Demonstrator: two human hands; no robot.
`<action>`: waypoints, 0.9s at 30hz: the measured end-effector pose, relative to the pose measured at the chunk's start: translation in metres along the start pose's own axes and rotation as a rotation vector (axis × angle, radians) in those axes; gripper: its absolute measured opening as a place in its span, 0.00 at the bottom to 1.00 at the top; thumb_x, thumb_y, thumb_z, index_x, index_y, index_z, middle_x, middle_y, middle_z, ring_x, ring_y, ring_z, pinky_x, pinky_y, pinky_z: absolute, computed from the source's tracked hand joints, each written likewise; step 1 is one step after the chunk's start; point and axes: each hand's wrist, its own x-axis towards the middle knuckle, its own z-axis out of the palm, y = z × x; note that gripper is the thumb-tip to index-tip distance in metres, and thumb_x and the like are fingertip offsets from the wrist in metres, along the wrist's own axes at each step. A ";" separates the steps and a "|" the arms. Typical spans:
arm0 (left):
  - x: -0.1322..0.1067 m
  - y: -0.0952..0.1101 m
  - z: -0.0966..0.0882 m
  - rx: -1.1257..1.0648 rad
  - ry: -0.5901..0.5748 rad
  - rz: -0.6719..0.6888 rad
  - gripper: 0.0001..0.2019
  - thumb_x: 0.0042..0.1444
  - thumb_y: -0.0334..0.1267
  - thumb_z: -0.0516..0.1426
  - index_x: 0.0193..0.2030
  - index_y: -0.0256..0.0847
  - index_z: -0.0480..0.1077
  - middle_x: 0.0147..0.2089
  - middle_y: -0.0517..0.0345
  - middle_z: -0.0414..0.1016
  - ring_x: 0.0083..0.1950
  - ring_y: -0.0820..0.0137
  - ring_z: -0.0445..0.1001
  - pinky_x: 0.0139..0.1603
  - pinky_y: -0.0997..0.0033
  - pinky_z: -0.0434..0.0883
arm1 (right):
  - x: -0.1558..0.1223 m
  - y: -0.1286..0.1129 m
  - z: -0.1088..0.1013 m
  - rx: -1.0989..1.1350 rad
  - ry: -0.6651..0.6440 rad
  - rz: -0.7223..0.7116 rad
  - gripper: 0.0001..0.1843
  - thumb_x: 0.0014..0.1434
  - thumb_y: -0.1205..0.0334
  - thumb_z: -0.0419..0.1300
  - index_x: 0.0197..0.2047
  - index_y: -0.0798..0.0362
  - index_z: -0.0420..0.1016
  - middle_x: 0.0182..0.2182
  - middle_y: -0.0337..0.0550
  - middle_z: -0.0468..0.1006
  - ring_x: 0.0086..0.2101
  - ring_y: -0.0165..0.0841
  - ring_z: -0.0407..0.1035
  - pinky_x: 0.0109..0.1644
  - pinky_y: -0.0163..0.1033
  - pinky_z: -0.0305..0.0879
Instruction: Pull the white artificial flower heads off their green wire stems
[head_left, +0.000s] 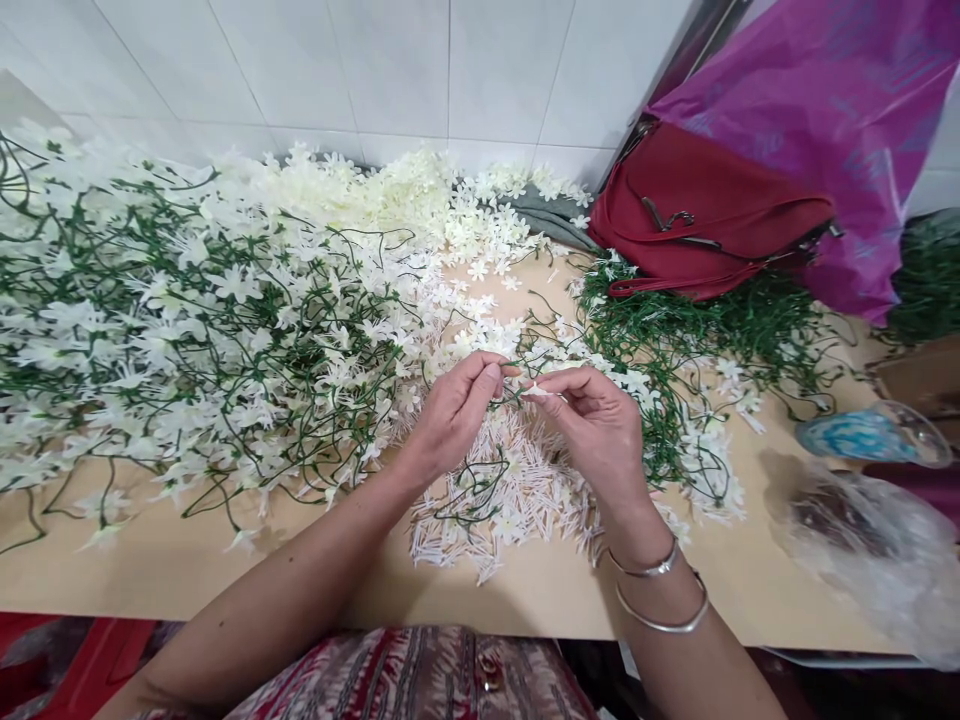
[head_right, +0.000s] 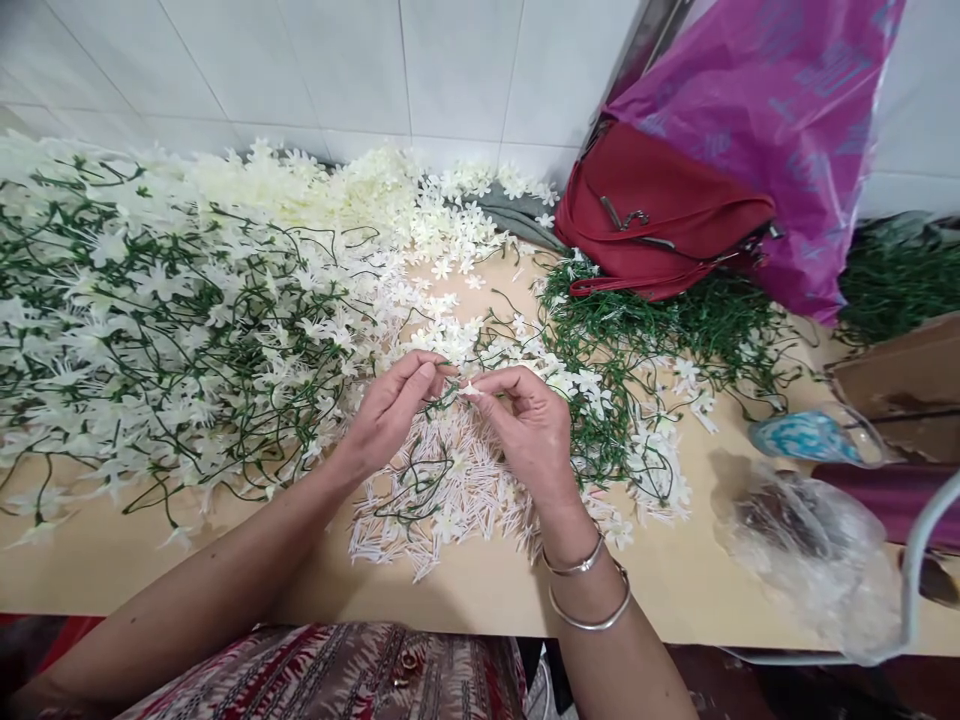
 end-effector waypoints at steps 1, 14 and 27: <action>0.000 0.000 0.000 0.039 -0.012 0.025 0.13 0.74 0.41 0.48 0.44 0.41 0.72 0.36 0.58 0.73 0.39 0.69 0.71 0.43 0.67 0.68 | 0.001 0.001 -0.001 0.011 0.003 0.013 0.04 0.57 0.63 0.72 0.34 0.48 0.81 0.33 0.38 0.84 0.35 0.33 0.78 0.44 0.39 0.74; 0.001 0.004 -0.002 0.099 -0.006 0.120 0.08 0.68 0.36 0.58 0.47 0.44 0.80 0.43 0.55 0.83 0.43 0.68 0.79 0.48 0.66 0.73 | 0.008 0.002 -0.007 0.184 -0.063 0.252 0.17 0.48 0.46 0.76 0.30 0.48 0.79 0.24 0.36 0.79 0.26 0.31 0.72 0.34 0.37 0.70; -0.003 0.002 0.004 0.014 -0.026 -0.007 0.07 0.67 0.39 0.59 0.40 0.41 0.76 0.32 0.60 0.79 0.31 0.74 0.75 0.36 0.72 0.73 | 0.005 0.008 0.000 0.225 -0.060 0.321 0.17 0.47 0.49 0.76 0.30 0.49 0.77 0.25 0.35 0.77 0.26 0.30 0.71 0.36 0.37 0.71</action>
